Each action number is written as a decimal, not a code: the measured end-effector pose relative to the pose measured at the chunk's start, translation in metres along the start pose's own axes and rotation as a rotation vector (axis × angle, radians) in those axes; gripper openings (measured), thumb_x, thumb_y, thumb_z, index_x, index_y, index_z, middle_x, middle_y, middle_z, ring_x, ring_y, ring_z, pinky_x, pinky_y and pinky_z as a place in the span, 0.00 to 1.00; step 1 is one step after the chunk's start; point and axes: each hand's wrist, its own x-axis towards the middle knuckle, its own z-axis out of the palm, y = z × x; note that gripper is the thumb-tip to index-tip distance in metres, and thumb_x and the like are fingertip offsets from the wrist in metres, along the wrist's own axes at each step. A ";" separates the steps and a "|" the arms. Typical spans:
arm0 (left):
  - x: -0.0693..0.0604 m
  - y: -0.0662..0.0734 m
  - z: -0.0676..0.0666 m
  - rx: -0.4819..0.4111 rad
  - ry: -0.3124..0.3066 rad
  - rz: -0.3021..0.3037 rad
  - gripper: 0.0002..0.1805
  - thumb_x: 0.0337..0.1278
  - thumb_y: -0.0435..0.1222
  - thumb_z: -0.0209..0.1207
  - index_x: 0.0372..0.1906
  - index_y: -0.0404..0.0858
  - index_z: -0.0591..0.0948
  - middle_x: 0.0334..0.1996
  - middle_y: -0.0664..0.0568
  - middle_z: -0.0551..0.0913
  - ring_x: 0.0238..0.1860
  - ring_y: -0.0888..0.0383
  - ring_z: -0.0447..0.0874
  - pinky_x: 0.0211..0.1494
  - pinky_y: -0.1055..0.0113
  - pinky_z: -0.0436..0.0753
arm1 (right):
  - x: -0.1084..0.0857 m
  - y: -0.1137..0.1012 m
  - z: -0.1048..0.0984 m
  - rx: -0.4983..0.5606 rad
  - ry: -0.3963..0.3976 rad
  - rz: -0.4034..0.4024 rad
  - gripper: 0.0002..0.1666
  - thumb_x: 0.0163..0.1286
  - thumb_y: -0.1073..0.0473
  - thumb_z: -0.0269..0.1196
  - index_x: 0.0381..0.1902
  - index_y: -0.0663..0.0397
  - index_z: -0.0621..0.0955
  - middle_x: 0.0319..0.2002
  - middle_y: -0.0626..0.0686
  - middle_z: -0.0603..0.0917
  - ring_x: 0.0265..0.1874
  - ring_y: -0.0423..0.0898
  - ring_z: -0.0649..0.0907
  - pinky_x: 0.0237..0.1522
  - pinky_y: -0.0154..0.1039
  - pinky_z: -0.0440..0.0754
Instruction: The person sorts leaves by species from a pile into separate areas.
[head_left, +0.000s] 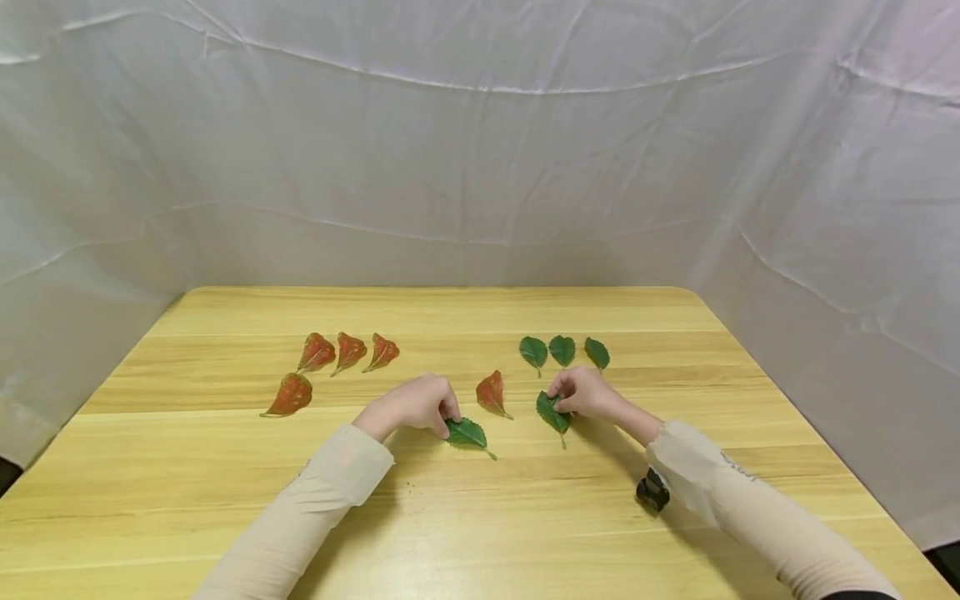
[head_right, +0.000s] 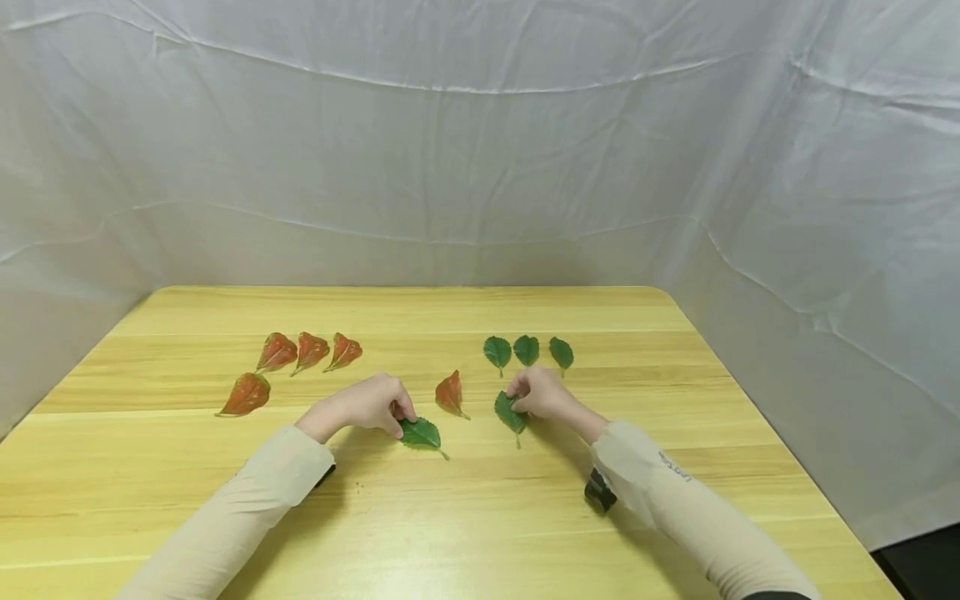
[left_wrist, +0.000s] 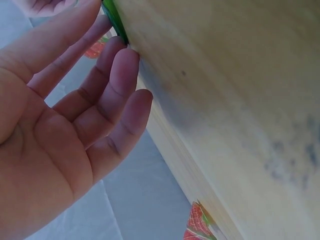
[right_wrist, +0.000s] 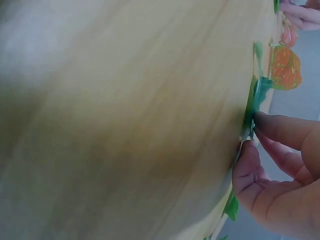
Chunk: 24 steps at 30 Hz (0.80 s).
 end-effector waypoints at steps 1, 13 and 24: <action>0.000 0.000 0.000 0.001 -0.001 0.001 0.10 0.36 0.24 0.67 0.30 0.35 0.85 0.25 0.54 0.81 0.22 0.64 0.70 0.26 0.73 0.72 | 0.000 0.000 0.000 -0.006 0.004 0.001 0.06 0.52 0.73 0.64 0.29 0.64 0.79 0.22 0.50 0.76 0.17 0.40 0.73 0.18 0.34 0.74; -0.001 0.000 -0.001 0.017 0.002 0.011 0.09 0.41 0.24 0.64 0.32 0.34 0.84 0.26 0.53 0.81 0.25 0.63 0.72 0.30 0.71 0.73 | -0.003 -0.004 -0.002 0.015 0.023 -0.005 0.03 0.55 0.71 0.62 0.30 0.65 0.80 0.21 0.50 0.77 0.17 0.39 0.72 0.19 0.32 0.72; -0.002 -0.006 -0.005 0.025 0.053 0.081 0.04 0.47 0.27 0.61 0.31 0.34 0.83 0.26 0.53 0.81 0.29 0.62 0.75 0.35 0.71 0.75 | -0.005 -0.016 0.002 0.023 0.104 -0.033 0.03 0.55 0.66 0.64 0.26 0.63 0.81 0.22 0.48 0.79 0.20 0.40 0.75 0.22 0.33 0.75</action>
